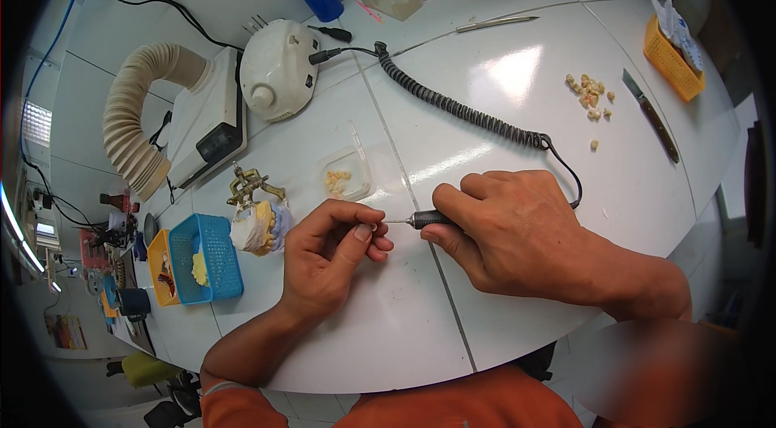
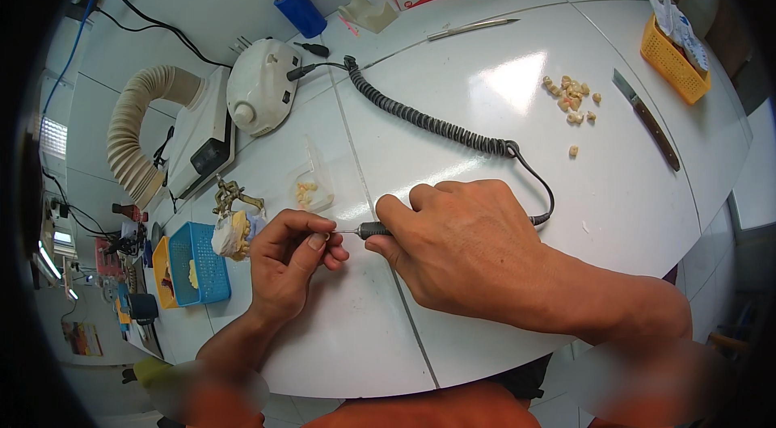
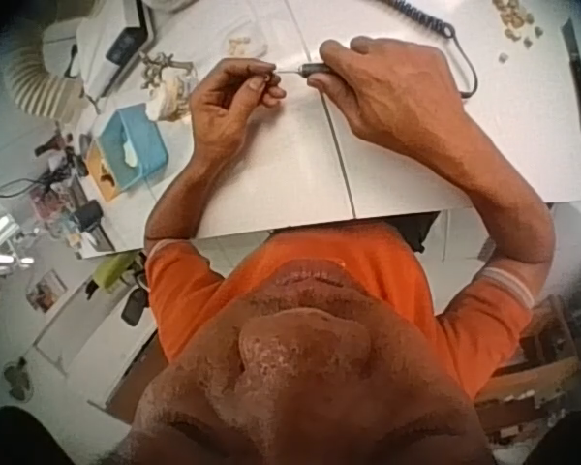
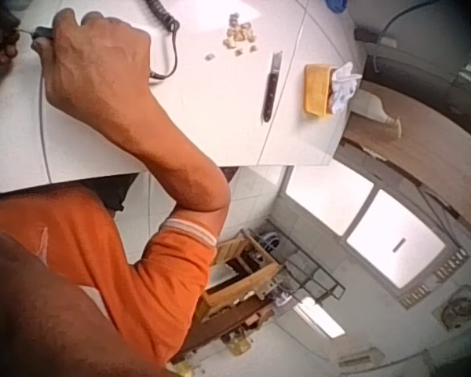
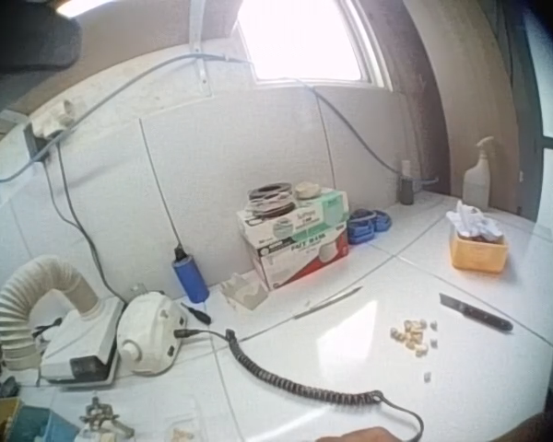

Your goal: Refining and grinding dental crown components using a rotary handpiece tool on a laboratory workbench.

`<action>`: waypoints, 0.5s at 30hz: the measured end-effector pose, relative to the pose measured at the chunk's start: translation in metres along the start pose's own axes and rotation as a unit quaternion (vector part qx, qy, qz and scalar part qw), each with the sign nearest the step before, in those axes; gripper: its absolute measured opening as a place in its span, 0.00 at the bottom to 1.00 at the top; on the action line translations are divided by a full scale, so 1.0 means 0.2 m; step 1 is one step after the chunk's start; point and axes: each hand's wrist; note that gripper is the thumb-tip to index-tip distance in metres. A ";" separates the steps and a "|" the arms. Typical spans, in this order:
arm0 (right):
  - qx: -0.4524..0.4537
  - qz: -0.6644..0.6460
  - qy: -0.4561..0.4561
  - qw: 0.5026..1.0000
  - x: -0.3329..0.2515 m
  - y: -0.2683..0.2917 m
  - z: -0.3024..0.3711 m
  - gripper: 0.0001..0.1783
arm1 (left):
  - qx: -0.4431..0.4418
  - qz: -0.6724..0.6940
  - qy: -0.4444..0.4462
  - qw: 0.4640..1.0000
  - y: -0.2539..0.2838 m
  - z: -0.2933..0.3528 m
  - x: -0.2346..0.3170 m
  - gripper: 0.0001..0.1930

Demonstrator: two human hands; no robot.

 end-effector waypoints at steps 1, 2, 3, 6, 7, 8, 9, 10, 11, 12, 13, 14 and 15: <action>-0.004 -0.002 -0.001 1.000 0.00 0.00 0.00 0.19 | 0.000 0.000 0.000 1.000 0.00 0.00 0.00 0.08; -0.004 -0.002 -0.001 1.000 0.00 0.00 0.00 0.19 | -0.001 0.000 0.003 1.000 0.00 0.00 0.00 0.08; -0.003 -0.002 0.000 1.000 0.00 0.00 0.00 0.19 | -0.003 0.000 0.005 1.000 0.00 0.00 0.01 0.08; -0.001 -0.001 0.003 1.000 0.01 -0.01 0.00 0.19 | -0.014 0.011 0.012 1.000 0.01 0.01 0.01 0.08; -0.001 -0.001 0.003 1.000 0.01 -0.01 0.00 0.19 | -0.015 0.012 0.013 1.000 0.01 0.01 0.01 0.08; -0.002 -0.001 0.003 1.000 0.01 -0.01 0.00 0.19 | -0.018 0.014 0.014 1.000 0.01 0.00 0.01 0.08; -0.001 0.000 0.004 1.000 0.01 0.00 0.00 0.20 | -0.021 0.017 0.015 1.000 0.01 0.00 0.01 0.08; 0.001 0.001 0.006 1.000 0.01 0.00 0.00 0.20 | -0.021 0.017 0.015 1.000 0.01 0.00 0.01 0.08; 0.001 0.001 0.006 1.000 0.01 0.00 0.00 0.20 | -0.013 0.021 0.018 1.000 0.00 0.00 0.01 0.07; -0.007 -0.001 0.004 1.000 0.01 0.00 0.00 0.20 | -0.005 0.025 0.021 0.999 0.00 0.00 0.02 0.06; -0.015 -0.004 0.004 1.000 0.01 0.00 0.00 0.20 | -0.005 0.025 0.021 0.999 0.00 0.00 0.02 0.06; -0.015 -0.004 0.004 1.000 0.01 0.00 0.00 0.20 | -0.007 0.031 0.025 0.999 0.00 0.00 0.02 0.05; -0.018 -0.001 0.011 1.000 0.01 0.00 0.00 0.20 | -0.009 0.038 0.028 0.999 0.00 0.00 0.03 0.04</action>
Point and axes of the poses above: each hand's wrist, its own z-axis away from the middle knuckle, its own y-axis out of the back of the hand, x = y × z, and after that the axes turned 15 degrees about y, right-handed
